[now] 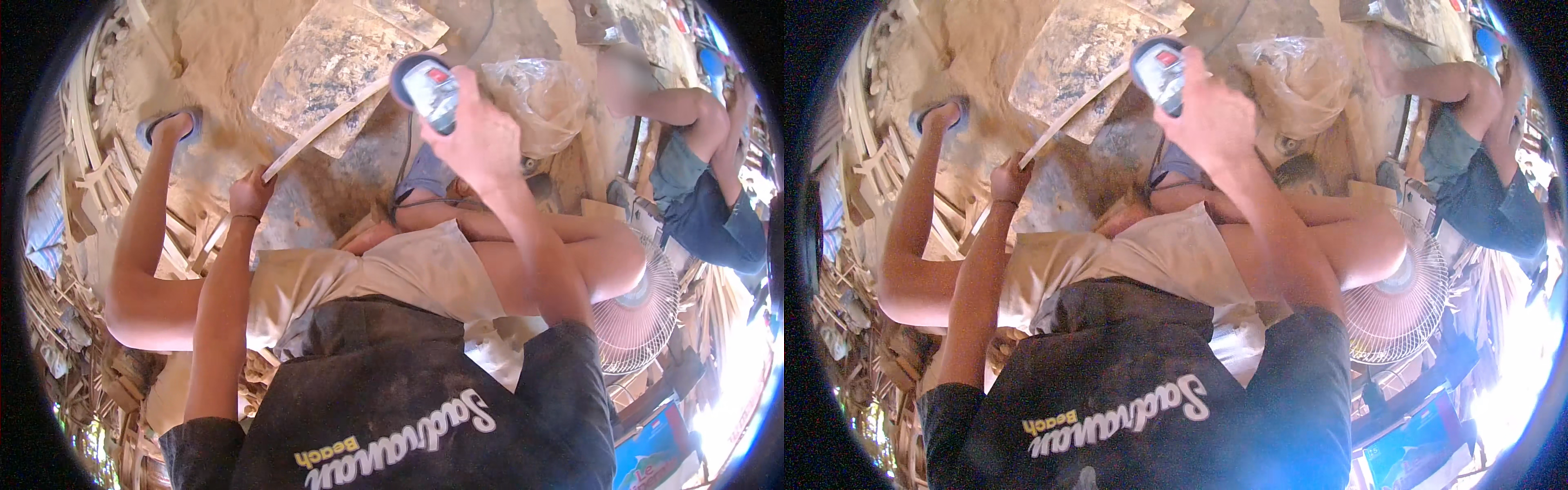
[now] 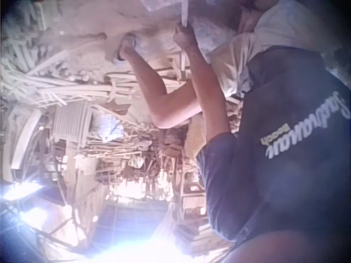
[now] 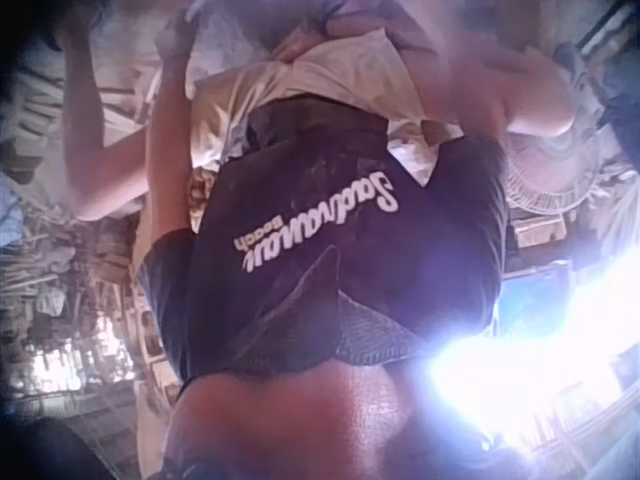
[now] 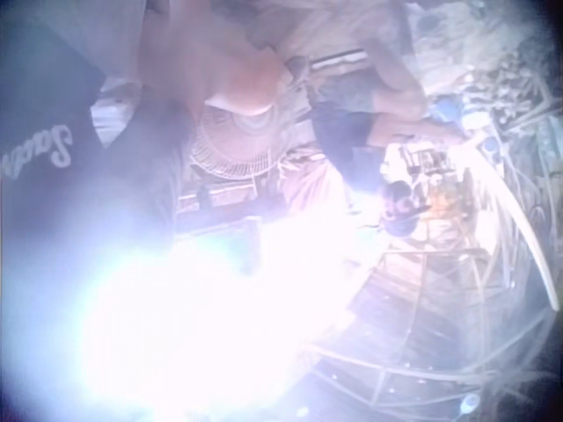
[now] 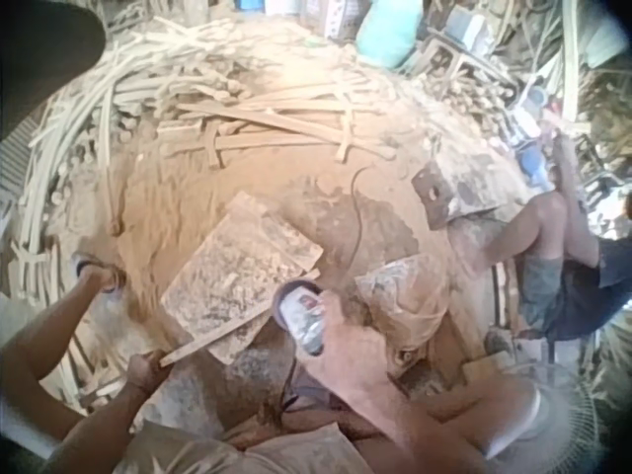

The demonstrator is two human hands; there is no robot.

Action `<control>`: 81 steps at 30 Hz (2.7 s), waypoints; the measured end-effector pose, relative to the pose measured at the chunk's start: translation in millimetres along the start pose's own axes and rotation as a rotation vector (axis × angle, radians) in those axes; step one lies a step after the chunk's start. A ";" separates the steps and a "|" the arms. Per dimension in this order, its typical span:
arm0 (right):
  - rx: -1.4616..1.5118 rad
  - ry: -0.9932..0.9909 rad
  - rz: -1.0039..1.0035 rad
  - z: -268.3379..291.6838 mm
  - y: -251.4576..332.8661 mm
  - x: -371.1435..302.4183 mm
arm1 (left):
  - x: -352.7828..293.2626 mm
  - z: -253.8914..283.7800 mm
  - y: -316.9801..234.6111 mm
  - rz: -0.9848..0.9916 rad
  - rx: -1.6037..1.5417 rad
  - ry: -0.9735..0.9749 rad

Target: The person sands a piece of wood using a handheld power sander, moving the tool along the length and edges of the wood while holding it in place.

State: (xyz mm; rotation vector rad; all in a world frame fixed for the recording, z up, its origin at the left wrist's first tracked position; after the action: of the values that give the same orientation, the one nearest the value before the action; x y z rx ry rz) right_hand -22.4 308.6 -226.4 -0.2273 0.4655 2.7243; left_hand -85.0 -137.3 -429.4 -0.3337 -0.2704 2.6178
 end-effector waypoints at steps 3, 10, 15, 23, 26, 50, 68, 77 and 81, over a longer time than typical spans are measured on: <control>-0.007 -0.082 -0.056 13.1 -21.4 16.4 | -4.3 -0.5 2.0 -0.007 -0.029 -0.026; 0.043 -0.058 -0.089 26.6 -24.6 10.8 | 0.0 2.0 -3.6 -0.035 -0.039 -0.040; 0.068 0.002 0.092 -13.5 13.0 -5.9 | -1.9 4.5 0.2 -0.003 -0.019 -0.024; 0.070 -0.111 -0.111 18.8 -43.1 18.8 | -1.1 4.7 -5.9 0.009 0.003 -0.024; 0.072 -0.172 -0.131 27.1 -61.7 24.4 | -2.1 5.1 -0.8 -0.048 -0.034 -0.062; 0.303 -0.075 -0.191 18.2 -73.2 28.1 | 0.3 1.2 2.7 -0.043 0.031 -0.075; 0.649 0.099 -0.354 4.0 -125.6 64.8 | 0.6 -3.7 -2.5 -0.046 -0.007 -0.103; 0.783 0.177 -0.449 -5.6 -129.8 73.6 | -0.6 0.6 -4.1 0.033 -0.048 -0.053; 0.948 0.067 -0.527 -6.9 -151.9 68.7 | 0.1 6.2 -18.4 0.143 -0.163 0.046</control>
State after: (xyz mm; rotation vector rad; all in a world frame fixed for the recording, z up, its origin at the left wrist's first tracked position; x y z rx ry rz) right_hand -27.1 462.1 -291.5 -0.1454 1.4036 1.7560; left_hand -78.7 -122.2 -419.0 -0.4851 -0.4615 2.7306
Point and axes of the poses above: each hand's wrist, its own x-axis towards the middle knuckle, its own z-axis out of the back of the hand, y = z × x, the point moved 4 cm from there along x, towards the middle knuckle, and after that the axes turned 1 degree about -y, right-handed, at the moved point
